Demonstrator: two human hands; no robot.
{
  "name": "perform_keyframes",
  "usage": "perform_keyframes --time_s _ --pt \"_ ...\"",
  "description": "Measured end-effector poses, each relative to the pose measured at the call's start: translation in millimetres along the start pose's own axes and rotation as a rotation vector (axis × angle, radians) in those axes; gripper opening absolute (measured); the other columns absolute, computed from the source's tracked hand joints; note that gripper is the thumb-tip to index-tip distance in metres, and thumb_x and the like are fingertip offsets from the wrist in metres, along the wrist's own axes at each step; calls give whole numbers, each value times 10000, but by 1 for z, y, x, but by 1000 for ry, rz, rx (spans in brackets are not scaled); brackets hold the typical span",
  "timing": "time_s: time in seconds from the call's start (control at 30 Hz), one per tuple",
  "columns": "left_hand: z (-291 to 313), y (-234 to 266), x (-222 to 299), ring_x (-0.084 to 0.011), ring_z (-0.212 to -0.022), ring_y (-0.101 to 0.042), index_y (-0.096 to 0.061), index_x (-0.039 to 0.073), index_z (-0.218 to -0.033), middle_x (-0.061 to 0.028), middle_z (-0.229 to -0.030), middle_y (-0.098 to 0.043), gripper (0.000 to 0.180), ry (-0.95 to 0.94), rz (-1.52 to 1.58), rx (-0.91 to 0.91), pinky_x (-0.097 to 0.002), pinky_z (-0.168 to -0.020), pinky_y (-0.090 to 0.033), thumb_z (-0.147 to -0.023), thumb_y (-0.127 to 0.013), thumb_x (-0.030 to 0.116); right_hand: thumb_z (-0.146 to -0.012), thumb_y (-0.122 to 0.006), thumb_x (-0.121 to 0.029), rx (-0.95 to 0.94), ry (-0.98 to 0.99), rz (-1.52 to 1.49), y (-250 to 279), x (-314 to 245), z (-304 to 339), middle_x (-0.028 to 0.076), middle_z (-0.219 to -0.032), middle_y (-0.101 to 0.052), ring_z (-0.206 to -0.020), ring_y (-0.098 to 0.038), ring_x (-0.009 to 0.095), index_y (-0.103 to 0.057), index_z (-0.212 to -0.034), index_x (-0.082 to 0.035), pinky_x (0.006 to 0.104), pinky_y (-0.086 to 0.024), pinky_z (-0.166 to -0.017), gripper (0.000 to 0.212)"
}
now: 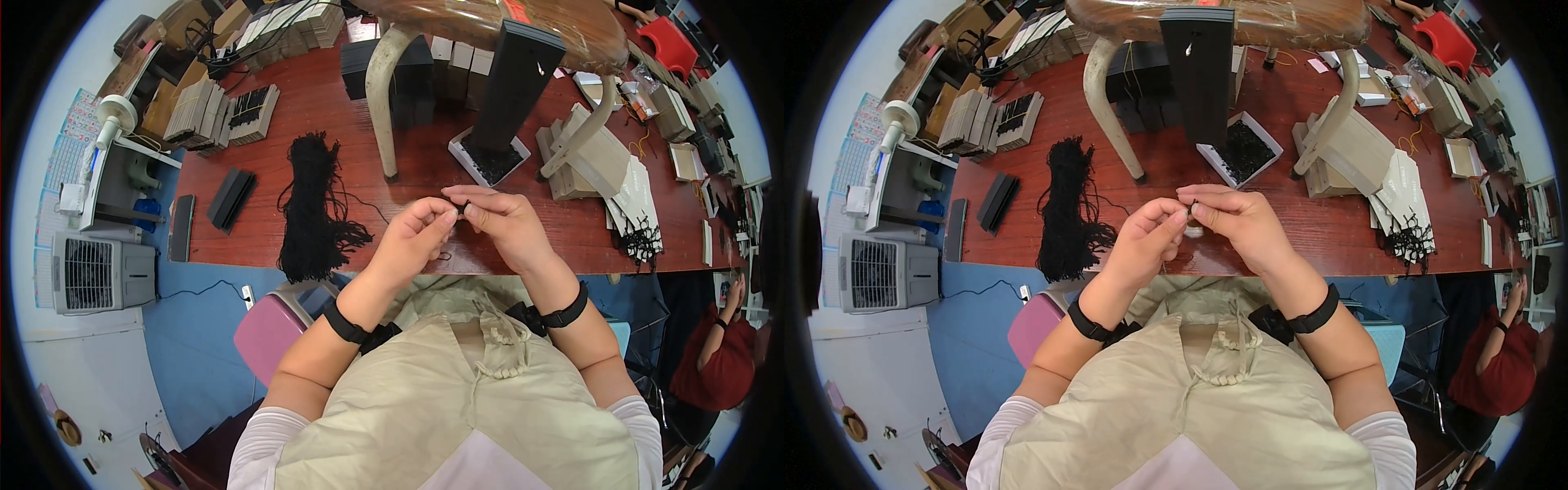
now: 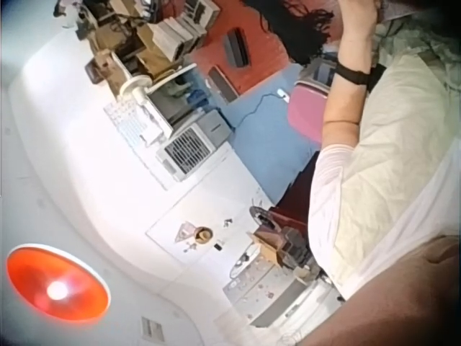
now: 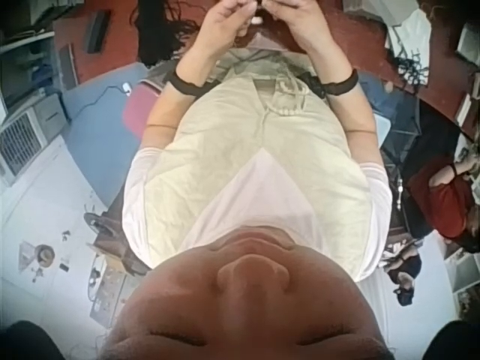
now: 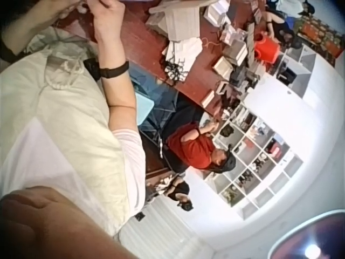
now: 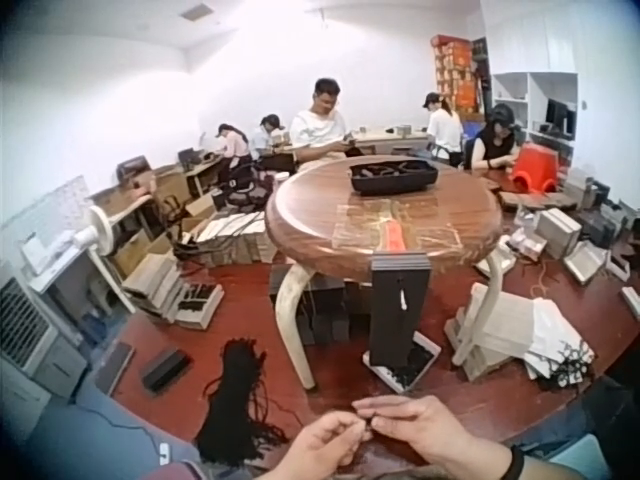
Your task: Stringing elastic cords through cardboard tags.
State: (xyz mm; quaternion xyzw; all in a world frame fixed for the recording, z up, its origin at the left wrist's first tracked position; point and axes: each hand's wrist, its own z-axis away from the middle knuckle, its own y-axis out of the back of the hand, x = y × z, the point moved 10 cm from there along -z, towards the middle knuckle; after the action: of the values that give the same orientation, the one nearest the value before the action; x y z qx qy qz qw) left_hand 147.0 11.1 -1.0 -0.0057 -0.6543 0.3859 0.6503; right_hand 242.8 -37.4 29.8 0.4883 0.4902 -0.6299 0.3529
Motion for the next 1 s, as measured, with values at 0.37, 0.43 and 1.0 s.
perform_keyframes --time_s 0.37,0.43,1.0 --pt "4 1 3 -8 -519 -314 -575 57 -994 29 -747 -509 103 8 -64 11 -177 -448 -225 -936 -556 140 -865 -614 -44 24 53 -34 -1 -6 0 106 -1078 -628 -968 -586 161 -682 -960 18 290 -457 -866 132" --pt "4 -1 3 -7 -530 -327 -580 56 -974 35 -739 -511 99 10 -90 1 -173 -455 -239 -934 -561 145 -866 -613 -41 6 54 -82 0 -1 0 92 -1037 -625 -947 -582 157 -671 -932 19 290 -456 -861 107" --pt "3 -48 73 -178 -731 -501 -570 45 -805 -46 -769 -520 63 -423 -1019 -340 -271 -669 -409 -835 -615 78 -825 -644 -7 -127 -319 -134 -17 30 12 78 -754 -638 -530 -466 53 -604 -870 -4 186 -346 -458 60"
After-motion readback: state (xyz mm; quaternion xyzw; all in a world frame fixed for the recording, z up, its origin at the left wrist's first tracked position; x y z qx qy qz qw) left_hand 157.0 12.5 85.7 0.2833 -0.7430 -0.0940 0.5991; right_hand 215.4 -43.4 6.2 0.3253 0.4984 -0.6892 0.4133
